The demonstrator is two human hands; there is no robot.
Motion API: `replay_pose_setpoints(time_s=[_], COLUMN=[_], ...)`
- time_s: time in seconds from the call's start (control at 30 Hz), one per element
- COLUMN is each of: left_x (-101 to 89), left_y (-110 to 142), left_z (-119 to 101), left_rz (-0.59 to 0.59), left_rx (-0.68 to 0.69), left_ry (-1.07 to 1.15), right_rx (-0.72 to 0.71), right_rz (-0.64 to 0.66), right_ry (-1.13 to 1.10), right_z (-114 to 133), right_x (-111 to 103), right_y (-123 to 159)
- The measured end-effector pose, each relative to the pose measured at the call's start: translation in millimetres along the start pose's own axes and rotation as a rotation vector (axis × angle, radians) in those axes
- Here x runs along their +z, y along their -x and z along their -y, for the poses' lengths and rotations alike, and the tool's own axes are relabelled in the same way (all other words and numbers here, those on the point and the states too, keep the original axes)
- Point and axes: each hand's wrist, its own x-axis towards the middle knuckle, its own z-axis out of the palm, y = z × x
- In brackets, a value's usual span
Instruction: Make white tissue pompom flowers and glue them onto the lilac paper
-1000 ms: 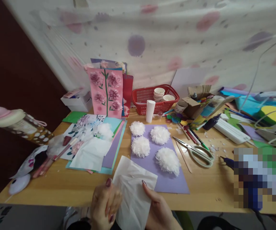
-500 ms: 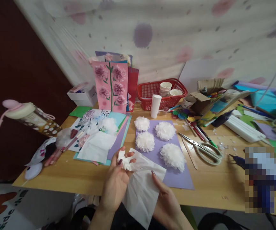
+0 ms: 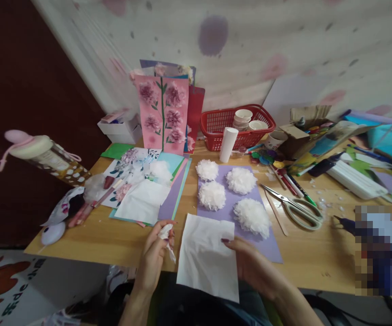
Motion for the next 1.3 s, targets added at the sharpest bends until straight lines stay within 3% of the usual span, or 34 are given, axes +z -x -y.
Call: replay_pose_setpoints(time_s=[0.07, 0.23, 0.33, 0.47, 0.57, 0.67, 0.83, 0.97, 1.03, 1.13, 1.2, 1.3], left_x=[2.6, 14.3, 23.7, 41.0, 50.2, 51.2, 44.3, 46.0, 49.8, 53.7, 53.1, 49.4], left_y=[2, 7, 10, 19, 26, 27, 20, 19, 20, 22, 23, 24], left_z=[2, 0, 2, 12, 16, 13, 14, 23, 24, 21, 17, 12], left_rz=[0.032, 0.066, 0.118, 0.223, 0.321, 0.327, 0.180, 0.130, 0.147, 0.219, 0.310, 0.428], left_rx=[-0.057, -0.120, -0.124, -0.143, -0.127, -0.135, -0.053, 0.017, 0.040, 0.087, 0.094, -0.002], left_ry=[0.051, 0.173, 0.230, 0.189, 0.147, 0.133, -0.017, -0.215, -0.305, -0.330, -0.287, -0.226], right_rx=[-0.059, -0.351, -0.482, -0.519, -0.585, -0.628, -0.722, -0.807, -0.862, -0.917, -0.902, -0.812], right_rz=[-0.053, -0.361, -0.430, -0.245, -0.151, -0.188, -0.283, -0.202, -0.151, -0.173, -0.212, -0.261], right_ry=[0.068, 0.398, 0.561, 0.721, 0.744, 0.714, 0.642, 0.713, 0.811, 0.879, 0.819, 0.590], right_z=[5, 7, -4, -19, -23, -22, -22, -26, -27, -28, -27, -27], right_x=[-4, -13, -2, 31, 42, 33, 17, 25, 30, 30, 26, 18], right_y=[12, 45, 50, 31, 15, 12, 20, 20, 17, 14, 13, 14])
